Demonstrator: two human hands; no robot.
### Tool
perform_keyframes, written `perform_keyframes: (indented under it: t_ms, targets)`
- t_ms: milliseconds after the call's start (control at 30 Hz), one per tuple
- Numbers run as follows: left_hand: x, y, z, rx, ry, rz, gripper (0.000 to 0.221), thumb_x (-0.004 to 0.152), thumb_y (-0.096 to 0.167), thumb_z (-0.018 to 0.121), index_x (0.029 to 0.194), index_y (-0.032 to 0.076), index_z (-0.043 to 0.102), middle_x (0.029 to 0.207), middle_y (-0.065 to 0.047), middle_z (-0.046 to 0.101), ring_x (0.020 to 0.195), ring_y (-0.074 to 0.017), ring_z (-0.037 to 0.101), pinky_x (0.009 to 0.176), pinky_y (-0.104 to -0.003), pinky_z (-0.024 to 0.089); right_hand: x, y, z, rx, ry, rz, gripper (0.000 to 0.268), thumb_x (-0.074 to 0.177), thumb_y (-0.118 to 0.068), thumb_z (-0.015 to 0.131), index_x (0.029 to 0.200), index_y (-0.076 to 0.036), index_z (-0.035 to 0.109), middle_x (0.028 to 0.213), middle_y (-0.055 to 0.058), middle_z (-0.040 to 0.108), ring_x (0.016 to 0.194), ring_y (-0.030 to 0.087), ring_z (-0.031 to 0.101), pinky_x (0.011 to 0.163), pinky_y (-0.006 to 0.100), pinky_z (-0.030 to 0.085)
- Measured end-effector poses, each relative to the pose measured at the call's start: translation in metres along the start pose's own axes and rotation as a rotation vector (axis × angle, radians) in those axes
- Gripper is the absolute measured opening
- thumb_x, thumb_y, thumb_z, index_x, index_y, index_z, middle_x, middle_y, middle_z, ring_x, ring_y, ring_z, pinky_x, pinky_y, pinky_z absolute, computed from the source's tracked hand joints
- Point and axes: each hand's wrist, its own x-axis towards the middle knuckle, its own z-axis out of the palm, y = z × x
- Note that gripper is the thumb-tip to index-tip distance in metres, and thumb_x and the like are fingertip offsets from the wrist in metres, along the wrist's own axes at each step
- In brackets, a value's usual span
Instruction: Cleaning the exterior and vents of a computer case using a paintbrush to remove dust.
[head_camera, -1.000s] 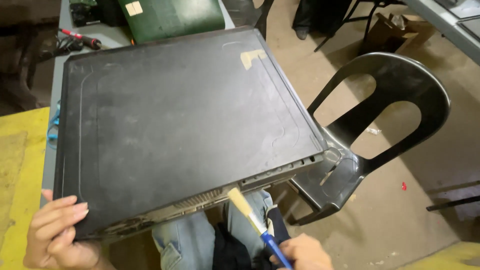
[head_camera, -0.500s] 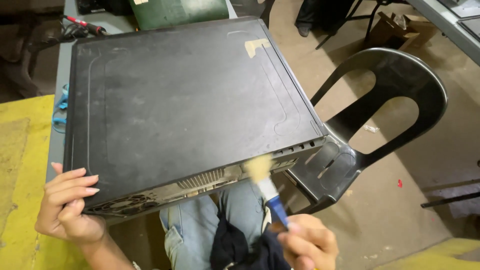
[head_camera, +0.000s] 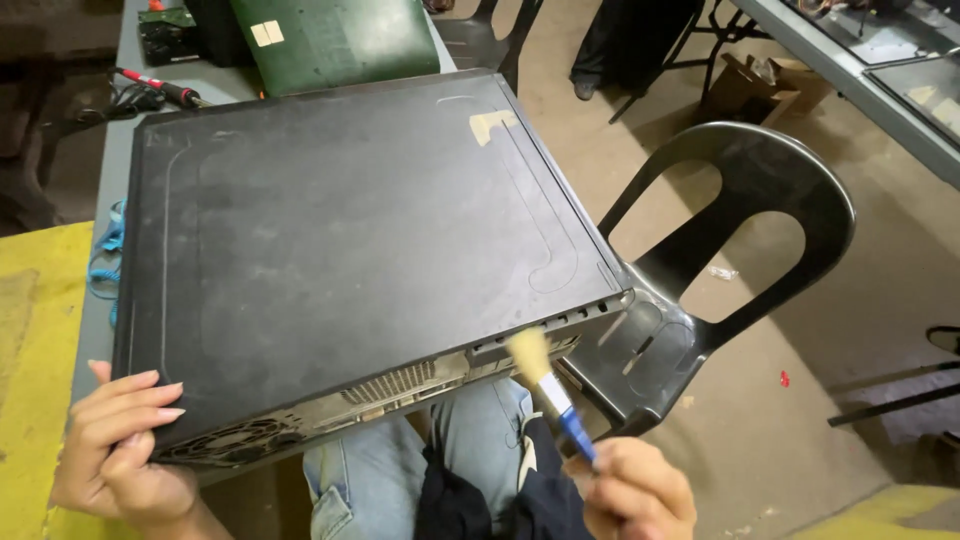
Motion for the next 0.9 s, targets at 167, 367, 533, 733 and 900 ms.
perform_keyframes:
  t_ms: [167, 367, 533, 733, 900]
  targets:
    - [-0.002, 0.003, 0.002, 0.005, 0.03, -0.026, 0.019, 0.088, 0.001, 0.037, 0.081, -0.009, 0.051, 0.093, -0.032, 0.059, 0.102, -0.0455, 0.062, 0.141, -0.066, 0.047, 0.021, -0.015, 0.004, 0.158, 0.016, 0.112, 0.048, 0.109, -0.033, 0.044, 0.073, -0.007, 0.06, 0.083, 0.012, 0.059, 0.069, 0.023, 0.069, 0.061, 0.029, 0.064]
    - [0.0, 0.001, -0.001, -0.011, 0.003, -0.023, 0.018, 0.089, 0.0, 0.038, 0.082, -0.007, 0.052, 0.092, -0.029, 0.059, 0.104, -0.0439, 0.062, 0.143, -0.065, 0.045, 0.045, 0.064, -0.029, -0.781, 0.314, -0.69, 0.048, 0.098, -0.035, 0.073, 0.118, 0.004, 0.053, 0.077, 0.004, 0.054, 0.065, 0.022, 0.047, 0.066, 0.037, 0.04]
    - [0.002, 0.002, 0.0, -0.005, -0.005, -0.019, 0.018, 0.088, 0.0, 0.039, 0.083, -0.007, 0.054, 0.092, -0.028, 0.061, 0.103, -0.0426, 0.062, 0.141, -0.062, 0.046, -0.013, -0.004, -0.008, -0.146, -0.026, -0.04, 0.019, 0.091, -0.005, 0.077, 0.085, -0.006, 0.06, 0.089, 0.01, 0.064, 0.074, 0.025, 0.074, 0.067, 0.028, 0.058]
    - [0.008, 0.006, 0.001, -0.008, -0.019, 0.008, 0.019, 0.086, 0.002, 0.039, 0.081, -0.007, 0.055, 0.091, -0.028, 0.062, 0.101, -0.0414, 0.062, 0.135, -0.059, 0.047, -0.003, 0.037, 0.004, -0.212, 0.137, 0.018, 0.056, 0.109, -0.042, 0.032, 0.067, -0.011, 0.053, 0.063, 0.003, 0.053, 0.059, 0.019, 0.059, 0.062, 0.028, 0.051]
    - [0.01, 0.008, 0.002, -0.006, -0.02, 0.007, 0.02, 0.084, 0.002, 0.04, 0.081, -0.009, 0.056, 0.09, -0.029, 0.062, 0.1, -0.0422, 0.062, 0.133, -0.059, 0.048, 0.003, 0.024, -0.007, -0.697, 0.249, -0.609, 0.094, 0.089, -0.007, 0.081, 0.162, -0.013, 0.023, 0.077, -0.004, 0.05, 0.077, 0.018, 0.042, 0.048, 0.026, 0.032]
